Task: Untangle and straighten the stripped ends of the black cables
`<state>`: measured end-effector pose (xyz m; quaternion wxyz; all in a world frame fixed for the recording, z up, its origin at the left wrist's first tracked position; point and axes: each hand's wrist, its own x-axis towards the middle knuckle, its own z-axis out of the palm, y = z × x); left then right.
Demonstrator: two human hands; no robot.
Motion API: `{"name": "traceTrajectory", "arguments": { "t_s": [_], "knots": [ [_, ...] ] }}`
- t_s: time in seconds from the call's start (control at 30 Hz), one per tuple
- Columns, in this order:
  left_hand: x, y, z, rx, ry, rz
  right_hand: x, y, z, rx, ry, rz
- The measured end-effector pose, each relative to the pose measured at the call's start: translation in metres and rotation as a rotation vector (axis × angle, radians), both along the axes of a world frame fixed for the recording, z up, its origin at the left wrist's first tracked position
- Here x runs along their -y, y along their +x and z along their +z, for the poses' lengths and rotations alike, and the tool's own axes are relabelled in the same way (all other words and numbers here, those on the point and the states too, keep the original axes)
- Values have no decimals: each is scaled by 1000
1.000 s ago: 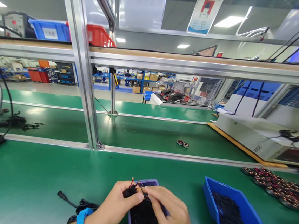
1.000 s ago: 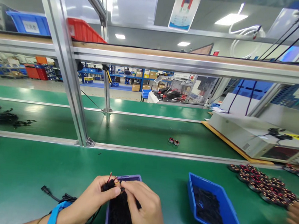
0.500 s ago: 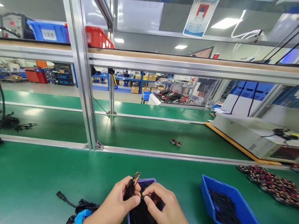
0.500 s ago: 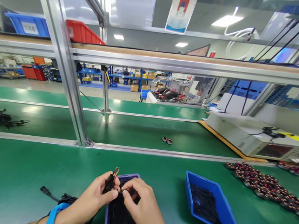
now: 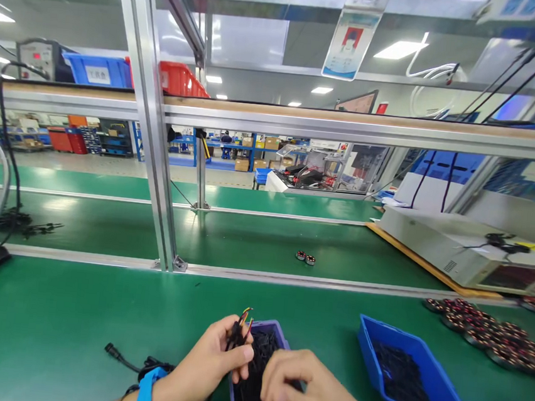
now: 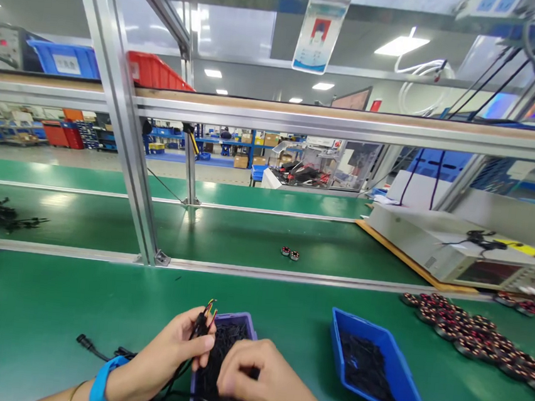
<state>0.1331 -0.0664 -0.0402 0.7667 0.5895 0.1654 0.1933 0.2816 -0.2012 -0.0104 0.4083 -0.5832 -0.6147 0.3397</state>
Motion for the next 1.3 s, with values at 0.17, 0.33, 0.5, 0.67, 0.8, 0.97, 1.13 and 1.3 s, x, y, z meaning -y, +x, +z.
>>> {"name": "traceTrajectory", "arguments": {
  "t_s": [0.17,0.33,0.5,0.67,0.8,0.97,1.13,1.3],
  "knots": [
    [3,1,-5,-3,-90,-33,-13,-7,-15,382,-59,-374],
    [4,1,-1,1,-182,-1,-4,-18,-9,270,-14,-10],
    [6,0,2,-7,-229,12,-3,1,-20,423,128,-321],
    [6,-1,-1,-41,-166,-78,-13,26,-43,619,-20,-657],
    [4,-2,-7,-23,-140,-65,-14,30,-48,653,-105,-702],
    [0,1,-10,-20,-167,-26,-12,24,-45,842,15,-778],
    [2,7,-4,4,-186,23,-25,0,-53,945,227,-452],
    [3,8,0,-14,-142,64,-31,-7,-69,950,195,-419]
  ]
}}
